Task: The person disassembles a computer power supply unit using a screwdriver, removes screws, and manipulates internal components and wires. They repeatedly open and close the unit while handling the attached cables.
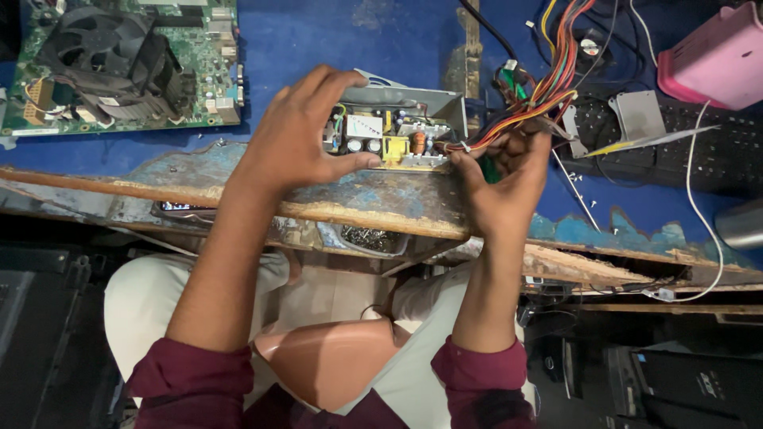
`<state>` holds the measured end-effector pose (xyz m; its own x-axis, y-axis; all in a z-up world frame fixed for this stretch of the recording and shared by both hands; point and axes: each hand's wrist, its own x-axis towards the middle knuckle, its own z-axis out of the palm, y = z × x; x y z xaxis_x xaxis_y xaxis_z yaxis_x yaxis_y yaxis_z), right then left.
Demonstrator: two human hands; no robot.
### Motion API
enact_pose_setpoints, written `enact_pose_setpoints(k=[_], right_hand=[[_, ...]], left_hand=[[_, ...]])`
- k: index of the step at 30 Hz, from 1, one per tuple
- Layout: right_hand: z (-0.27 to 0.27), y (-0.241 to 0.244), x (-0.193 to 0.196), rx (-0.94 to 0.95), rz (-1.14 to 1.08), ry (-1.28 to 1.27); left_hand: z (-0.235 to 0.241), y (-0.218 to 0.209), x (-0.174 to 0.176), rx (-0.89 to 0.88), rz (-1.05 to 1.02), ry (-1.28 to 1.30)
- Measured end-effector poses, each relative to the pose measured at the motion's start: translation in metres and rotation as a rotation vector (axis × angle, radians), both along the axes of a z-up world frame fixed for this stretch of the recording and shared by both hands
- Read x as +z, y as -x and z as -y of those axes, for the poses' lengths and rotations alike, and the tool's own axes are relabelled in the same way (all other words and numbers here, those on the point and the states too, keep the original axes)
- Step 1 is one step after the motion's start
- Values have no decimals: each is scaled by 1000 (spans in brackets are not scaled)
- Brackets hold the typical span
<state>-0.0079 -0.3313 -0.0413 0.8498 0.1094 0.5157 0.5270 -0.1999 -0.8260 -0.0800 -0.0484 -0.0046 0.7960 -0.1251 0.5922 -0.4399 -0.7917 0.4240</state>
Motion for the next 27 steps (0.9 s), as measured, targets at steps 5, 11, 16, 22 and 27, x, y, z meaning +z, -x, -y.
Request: enact_pose_setpoints(k=[5, 11, 16, 22, 27], right_hand=[[-3, 0, 7, 3, -32, -3], [1, 6, 20, -85, -13, 144], [6, 11, 26, -92, -59, 190], [18, 15, 34, -119, 74, 289], [37, 17, 49, -170, 305, 372]], left_hand=[[2, 1, 1, 11, 17, -1], [1, 0, 1, 2, 7, 12], [1, 1, 0, 10, 16, -12], [1, 2, 2, -11, -4, -7], [-3, 6, 8, -35, 149, -90]])
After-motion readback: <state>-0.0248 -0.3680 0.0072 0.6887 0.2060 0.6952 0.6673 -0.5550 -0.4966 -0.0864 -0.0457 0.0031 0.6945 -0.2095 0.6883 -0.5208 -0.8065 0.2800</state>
